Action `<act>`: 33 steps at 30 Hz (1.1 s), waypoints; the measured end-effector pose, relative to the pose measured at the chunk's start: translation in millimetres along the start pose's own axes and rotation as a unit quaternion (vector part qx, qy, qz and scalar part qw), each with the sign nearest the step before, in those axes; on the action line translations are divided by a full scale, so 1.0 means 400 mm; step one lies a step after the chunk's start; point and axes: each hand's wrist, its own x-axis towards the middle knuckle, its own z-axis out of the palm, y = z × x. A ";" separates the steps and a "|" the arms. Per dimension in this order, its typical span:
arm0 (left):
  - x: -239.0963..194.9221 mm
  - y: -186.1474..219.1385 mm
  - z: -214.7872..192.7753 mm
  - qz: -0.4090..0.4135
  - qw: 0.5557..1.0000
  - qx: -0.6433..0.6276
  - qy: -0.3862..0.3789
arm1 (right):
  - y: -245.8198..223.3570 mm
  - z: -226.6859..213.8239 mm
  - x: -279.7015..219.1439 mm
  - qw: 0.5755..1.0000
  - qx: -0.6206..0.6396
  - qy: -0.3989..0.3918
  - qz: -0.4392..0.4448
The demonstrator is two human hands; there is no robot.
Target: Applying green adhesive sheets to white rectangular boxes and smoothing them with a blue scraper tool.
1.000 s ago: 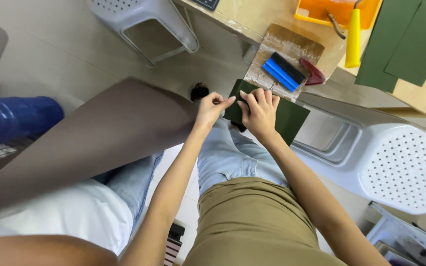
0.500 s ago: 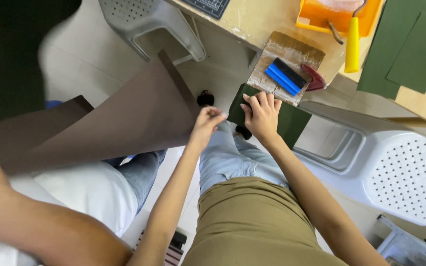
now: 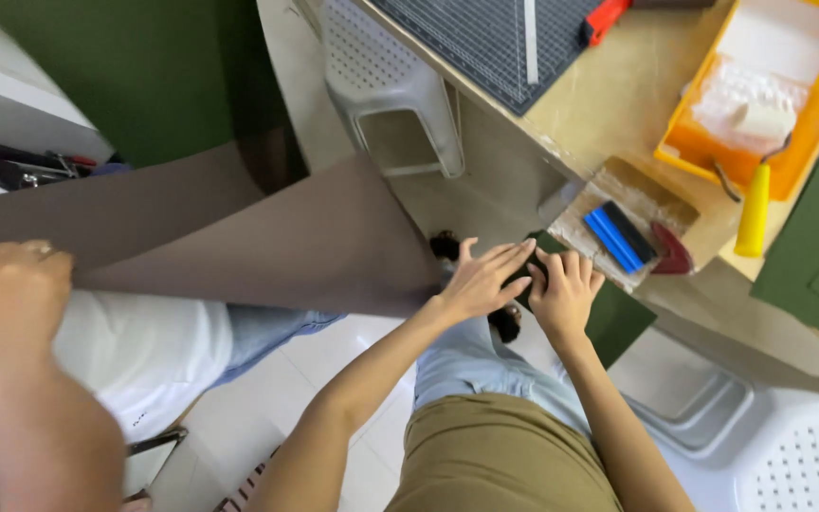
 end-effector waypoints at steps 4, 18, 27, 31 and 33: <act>0.022 -0.013 0.030 -0.005 1.000 0.008 0.018 | 0.022 0.042 -0.018 1.000 -0.004 0.012 0.002; -0.068 0.019 -0.013 -0.031 0.999 -0.011 0.002 | -0.001 0.016 -0.007 0.999 0.006 -0.016 0.030; -0.111 0.044 -0.044 -0.111 0.989 -0.083 -0.049 | -0.005 0.010 -0.001 0.999 0.011 -0.009 0.032; -0.132 0.046 -0.042 -0.130 0.985 -0.092 -0.064 | 0.000 0.013 -0.003 1.000 0.004 -0.003 0.029; -0.135 0.051 -0.047 -0.144 0.981 -0.114 -0.063 | -0.002 0.009 0.000 1.000 0.007 -0.010 0.021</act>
